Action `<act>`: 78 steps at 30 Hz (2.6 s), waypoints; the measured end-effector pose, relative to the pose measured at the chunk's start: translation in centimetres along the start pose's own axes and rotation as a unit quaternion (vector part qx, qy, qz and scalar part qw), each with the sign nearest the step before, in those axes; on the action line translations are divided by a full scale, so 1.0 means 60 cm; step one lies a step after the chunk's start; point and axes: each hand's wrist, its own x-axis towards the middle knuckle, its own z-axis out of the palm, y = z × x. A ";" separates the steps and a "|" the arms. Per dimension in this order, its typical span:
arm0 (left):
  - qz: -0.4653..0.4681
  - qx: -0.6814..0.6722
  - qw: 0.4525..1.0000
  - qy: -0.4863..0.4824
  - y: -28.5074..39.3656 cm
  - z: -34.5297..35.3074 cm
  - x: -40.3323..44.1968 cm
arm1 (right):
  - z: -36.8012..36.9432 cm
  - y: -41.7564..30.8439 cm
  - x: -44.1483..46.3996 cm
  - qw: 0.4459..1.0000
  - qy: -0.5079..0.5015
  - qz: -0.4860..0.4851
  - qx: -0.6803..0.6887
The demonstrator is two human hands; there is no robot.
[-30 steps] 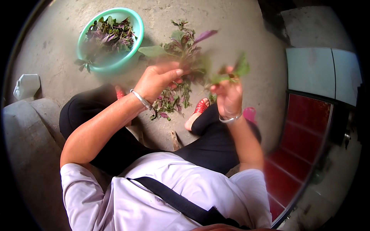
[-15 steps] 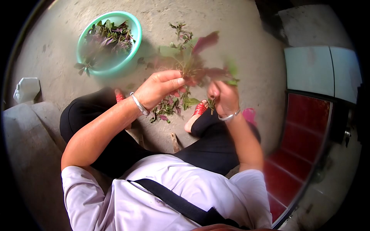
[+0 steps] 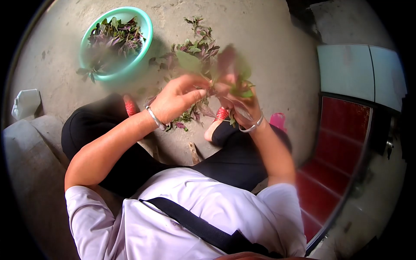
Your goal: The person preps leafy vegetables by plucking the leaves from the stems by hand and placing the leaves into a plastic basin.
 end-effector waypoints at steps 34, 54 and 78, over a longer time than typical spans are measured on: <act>-0.025 0.078 0.994 0.079 -0.011 -0.016 0.017 | 0.007 0.011 0.004 0.962 0.045 -0.147 -0.226; -0.062 -0.053 0.995 -0.049 0.004 -0.002 0.019 | 0.040 -0.021 -0.012 0.951 0.079 -0.191 -0.231; -0.187 -0.233 0.954 0.005 -0.004 -0.023 0.014 | 0.011 -0.005 0.016 0.993 0.037 -0.074 -0.087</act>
